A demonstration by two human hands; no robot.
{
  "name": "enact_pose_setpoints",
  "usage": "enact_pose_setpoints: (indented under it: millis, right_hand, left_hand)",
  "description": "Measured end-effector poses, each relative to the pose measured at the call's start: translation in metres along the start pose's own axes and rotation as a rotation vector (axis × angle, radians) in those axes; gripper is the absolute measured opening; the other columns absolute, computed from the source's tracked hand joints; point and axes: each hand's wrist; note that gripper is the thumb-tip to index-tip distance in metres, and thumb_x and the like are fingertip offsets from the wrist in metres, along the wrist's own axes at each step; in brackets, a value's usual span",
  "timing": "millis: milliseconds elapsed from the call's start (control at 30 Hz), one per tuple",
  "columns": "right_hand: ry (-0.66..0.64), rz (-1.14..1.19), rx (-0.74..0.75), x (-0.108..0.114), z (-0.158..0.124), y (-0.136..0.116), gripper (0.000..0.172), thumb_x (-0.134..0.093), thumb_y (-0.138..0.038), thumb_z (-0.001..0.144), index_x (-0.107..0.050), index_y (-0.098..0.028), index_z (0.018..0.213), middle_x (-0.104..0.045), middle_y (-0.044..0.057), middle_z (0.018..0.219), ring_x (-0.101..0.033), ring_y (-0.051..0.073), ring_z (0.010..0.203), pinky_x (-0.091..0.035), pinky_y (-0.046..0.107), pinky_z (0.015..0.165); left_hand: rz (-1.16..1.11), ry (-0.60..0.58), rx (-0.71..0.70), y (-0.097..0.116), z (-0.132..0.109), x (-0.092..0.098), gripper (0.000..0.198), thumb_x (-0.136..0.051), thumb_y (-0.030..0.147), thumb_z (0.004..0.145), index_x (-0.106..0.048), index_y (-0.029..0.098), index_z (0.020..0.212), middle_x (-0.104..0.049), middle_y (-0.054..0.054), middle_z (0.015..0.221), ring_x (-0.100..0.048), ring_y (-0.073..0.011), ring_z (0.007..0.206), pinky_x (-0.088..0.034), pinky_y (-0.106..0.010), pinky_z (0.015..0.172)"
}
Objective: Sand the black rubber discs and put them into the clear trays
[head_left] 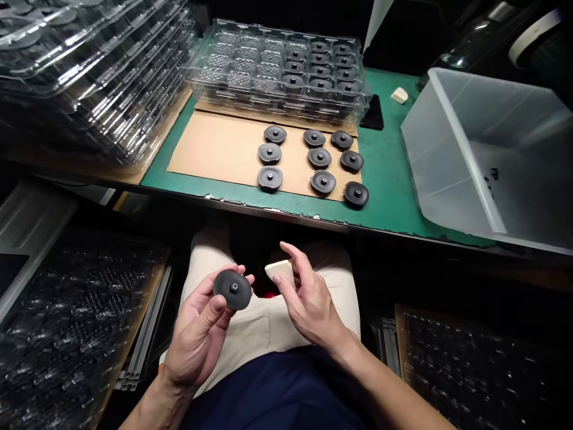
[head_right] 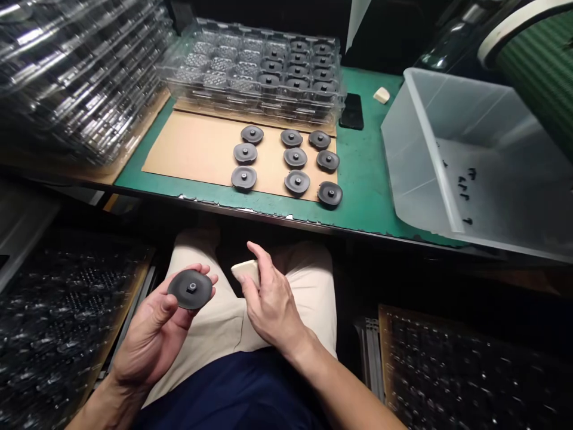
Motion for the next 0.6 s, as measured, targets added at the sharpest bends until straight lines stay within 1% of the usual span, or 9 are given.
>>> enact_pose_setpoints:
  millis: [67,133,200,267,333,400,433,533,600]
  right_hand:
    - [-0.069,-0.050,0.091,0.004,-0.006,-0.018,0.042,-0.060,-0.031,0.100,-0.053,-0.024,0.141,-0.067,0.003,0.099,-0.060,0.017,0.081,-0.050,0.030,0.077]
    - [-0.182,-0.036,0.184,0.004,-0.013,-0.034,0.024,-0.060,-0.028,0.101,-0.062,-0.024,0.124,-0.066,0.002,0.095,-0.060,0.015,0.078,-0.049,0.029,0.074]
    - [-0.199,-0.092,0.314,0.003,-0.015,-0.044,0.015,-0.057,-0.022,0.102,-0.065,-0.023,0.114,-0.066,0.004,0.099,-0.060,0.016,0.083,-0.048,0.030,0.076]
    - [-0.159,-0.173,0.382,0.004,-0.014,-0.049,0.015,-0.054,-0.019,0.102,-0.065,-0.021,0.110,-0.064,0.005,0.098,-0.058,0.017,0.085,-0.046,0.031,0.078]
    - [-0.221,-0.219,0.374,0.006,-0.010,-0.051,0.011,-0.054,-0.021,0.103,-0.065,-0.020,0.102,-0.062,0.004,0.089,-0.055,0.016,0.078,-0.045,0.031,0.073]
    - [-0.295,-0.251,0.371,0.010,-0.005,-0.053,0.012,-0.054,-0.024,0.103,-0.063,-0.020,0.096,-0.058,0.002,0.082,-0.053,0.015,0.073,-0.043,0.030,0.067]
    - [-0.299,-0.278,0.399,0.012,-0.004,-0.054,0.013,-0.053,-0.023,0.103,-0.064,-0.020,0.097,-0.059,0.003,0.084,-0.054,0.016,0.074,-0.044,0.030,0.068]
    - [-0.222,-0.408,0.552,0.013,-0.001,-0.057,0.019,-0.048,-0.020,0.103,-0.065,-0.019,0.113,-0.065,0.007,0.099,-0.058,0.019,0.087,-0.047,0.033,0.076]
    - [-0.221,-0.459,0.569,0.012,-0.003,-0.058,0.019,-0.049,-0.020,0.101,-0.066,-0.019,0.112,-0.063,0.007,0.095,-0.057,0.019,0.083,-0.046,0.033,0.073]
  left_hand:
    - [-0.017,0.026,-0.019,0.003,-0.002,-0.002,0.041,-0.075,0.030,0.092,-0.071,0.020,0.131,-0.069,-0.014,0.139,-0.061,-0.0306,0.134,-0.052,-0.032,0.109]
    - [-0.035,0.032,-0.037,0.005,-0.004,-0.003,0.044,-0.078,0.029,0.089,-0.071,0.021,0.132,-0.070,-0.013,0.138,-0.063,-0.0292,0.132,-0.052,-0.031,0.108]
    - [-0.039,0.026,-0.046,0.006,-0.006,-0.004,0.047,-0.079,0.028,0.088,-0.070,0.022,0.134,-0.070,-0.013,0.139,-0.064,-0.0283,0.130,-0.052,-0.030,0.108]
    - [-0.038,0.019,-0.041,0.007,-0.009,-0.003,0.048,-0.079,0.029,0.089,-0.069,0.023,0.136,-0.071,-0.013,0.136,-0.065,-0.0279,0.129,-0.053,-0.029,0.107]
    - [-0.059,0.022,-0.025,0.009,-0.011,-0.002,0.048,-0.077,0.032,0.090,-0.069,0.022,0.137,-0.074,-0.013,0.131,-0.068,-0.0277,0.124,-0.054,-0.030,0.106]
    - [-0.098,0.022,0.021,0.010,-0.012,-0.001,0.044,-0.073,0.035,0.093,-0.071,0.022,0.135,-0.077,-0.013,0.125,-0.072,-0.0264,0.116,-0.056,-0.031,0.102]
    - [-0.115,0.013,0.055,0.011,-0.013,0.000,0.041,-0.071,0.036,0.095,-0.072,0.021,0.133,-0.078,-0.013,0.123,-0.074,-0.0255,0.111,-0.058,-0.031,0.099]
    - [-0.128,0.007,0.140,0.011,-0.014,0.000,0.038,-0.069,0.040,0.095,-0.077,0.019,0.126,-0.079,-0.013,0.118,-0.077,-0.0238,0.098,-0.062,-0.029,0.090]
    - [-0.125,0.064,0.140,0.011,-0.014,0.000,0.037,-0.071,0.040,0.093,-0.078,0.019,0.124,-0.080,-0.011,0.116,-0.076,-0.0231,0.100,-0.062,-0.028,0.090]
Point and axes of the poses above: each hand's wrist, its own z-axis towards the middle knuckle, its own x-axis out of the back of the hand, y = z × x
